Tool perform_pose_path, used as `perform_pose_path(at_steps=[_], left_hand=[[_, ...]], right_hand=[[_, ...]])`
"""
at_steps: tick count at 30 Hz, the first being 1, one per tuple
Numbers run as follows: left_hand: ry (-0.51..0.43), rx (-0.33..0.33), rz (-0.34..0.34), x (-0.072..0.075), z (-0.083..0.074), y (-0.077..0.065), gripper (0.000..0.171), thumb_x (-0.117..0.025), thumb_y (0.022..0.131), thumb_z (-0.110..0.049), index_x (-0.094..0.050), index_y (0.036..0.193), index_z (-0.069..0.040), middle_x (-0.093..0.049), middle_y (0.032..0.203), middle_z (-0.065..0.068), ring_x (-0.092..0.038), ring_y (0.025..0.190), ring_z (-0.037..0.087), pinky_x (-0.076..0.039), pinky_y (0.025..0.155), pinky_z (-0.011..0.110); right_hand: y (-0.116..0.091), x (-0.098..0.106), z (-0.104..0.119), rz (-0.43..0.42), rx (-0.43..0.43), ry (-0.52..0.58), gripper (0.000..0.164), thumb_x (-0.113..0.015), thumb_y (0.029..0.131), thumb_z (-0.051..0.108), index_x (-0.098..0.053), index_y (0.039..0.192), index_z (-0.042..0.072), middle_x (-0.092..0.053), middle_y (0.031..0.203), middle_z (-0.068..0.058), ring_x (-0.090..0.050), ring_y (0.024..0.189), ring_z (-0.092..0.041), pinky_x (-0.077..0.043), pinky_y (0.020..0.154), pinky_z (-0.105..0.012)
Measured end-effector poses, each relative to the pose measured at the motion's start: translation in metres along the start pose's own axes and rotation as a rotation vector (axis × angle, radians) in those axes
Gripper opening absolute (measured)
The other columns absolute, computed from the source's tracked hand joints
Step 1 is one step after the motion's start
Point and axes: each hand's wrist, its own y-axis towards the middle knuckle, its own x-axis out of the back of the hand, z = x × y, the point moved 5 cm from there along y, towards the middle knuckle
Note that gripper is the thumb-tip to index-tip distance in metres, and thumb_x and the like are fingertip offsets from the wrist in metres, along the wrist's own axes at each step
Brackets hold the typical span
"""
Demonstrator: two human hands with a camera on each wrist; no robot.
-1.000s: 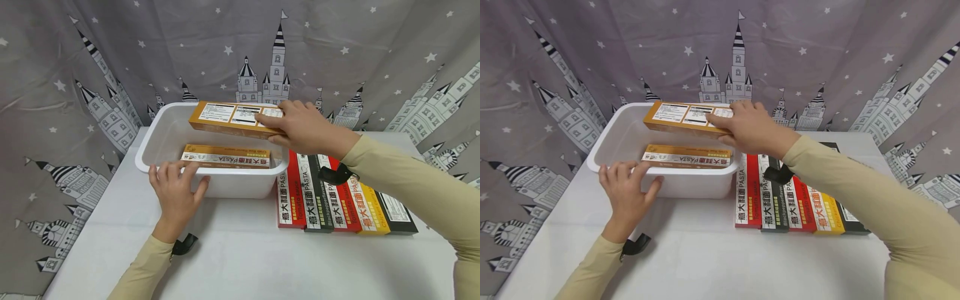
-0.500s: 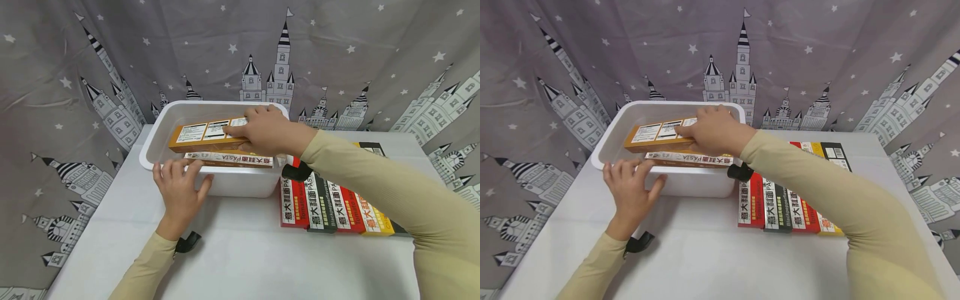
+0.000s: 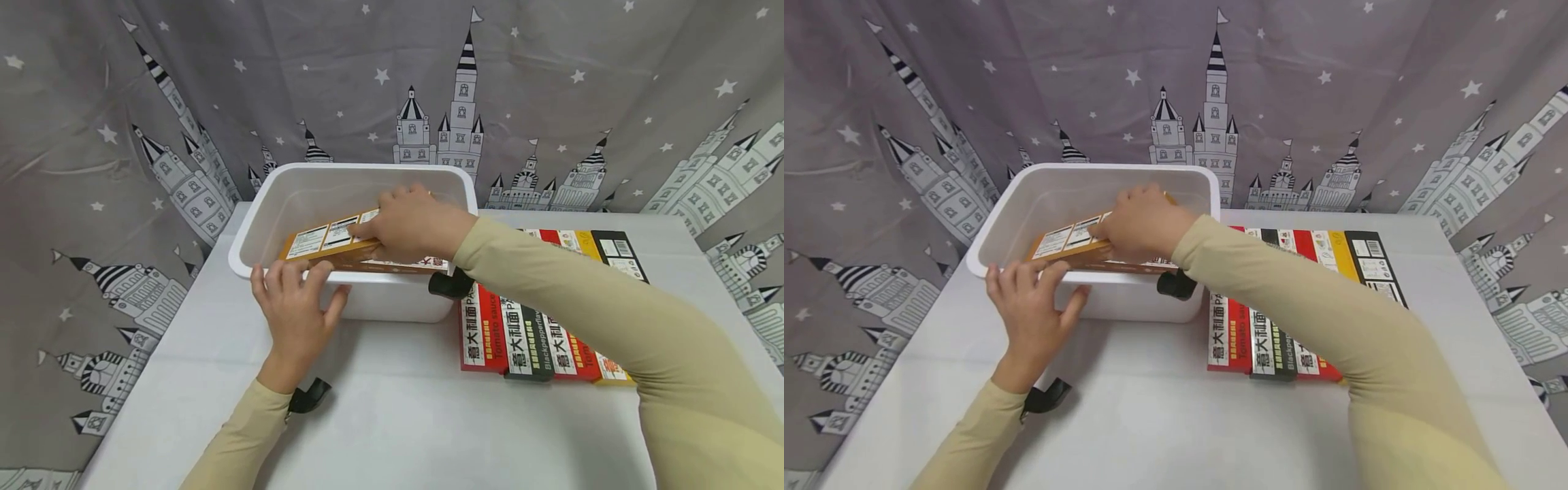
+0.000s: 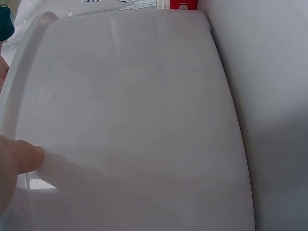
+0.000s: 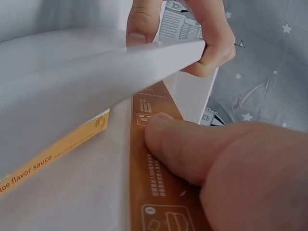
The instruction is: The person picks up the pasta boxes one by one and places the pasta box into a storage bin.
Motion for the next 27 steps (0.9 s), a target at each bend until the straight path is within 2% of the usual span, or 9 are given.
perform_pose_path(at_steps=[14,27], left_hand=[[0.002,-0.002,-0.006,0.001,-0.001,0.000,0.030,-0.071,0.084,-0.029,-0.063,0.104,-0.009,-0.057,0.101,0.020,-0.048,0.111,0.043,-0.023,0.108,0.069],[-0.004,0.006,0.011,0.001,-0.001,0.000,0.030,-0.071,0.085,-0.029,-0.065,0.107,-0.010,-0.057,0.103,0.019,-0.048,0.110,0.044,-0.022,0.108,0.070]], right_hand=[[0.019,-0.008,0.011,0.097,0.021,-0.023,0.053,-0.051,0.101,0.049,-0.042,0.153,0.044,-0.059,0.134,-0.016,-0.053,0.127,-0.035,-0.044,0.103,-0.058],[0.028,-0.018,0.018,0.162,0.020,-0.007,0.053,-0.050,0.102,0.047,-0.040,0.154,0.043,-0.058,0.143,-0.009,-0.051,0.129,-0.031,-0.043,0.108,-0.055]])
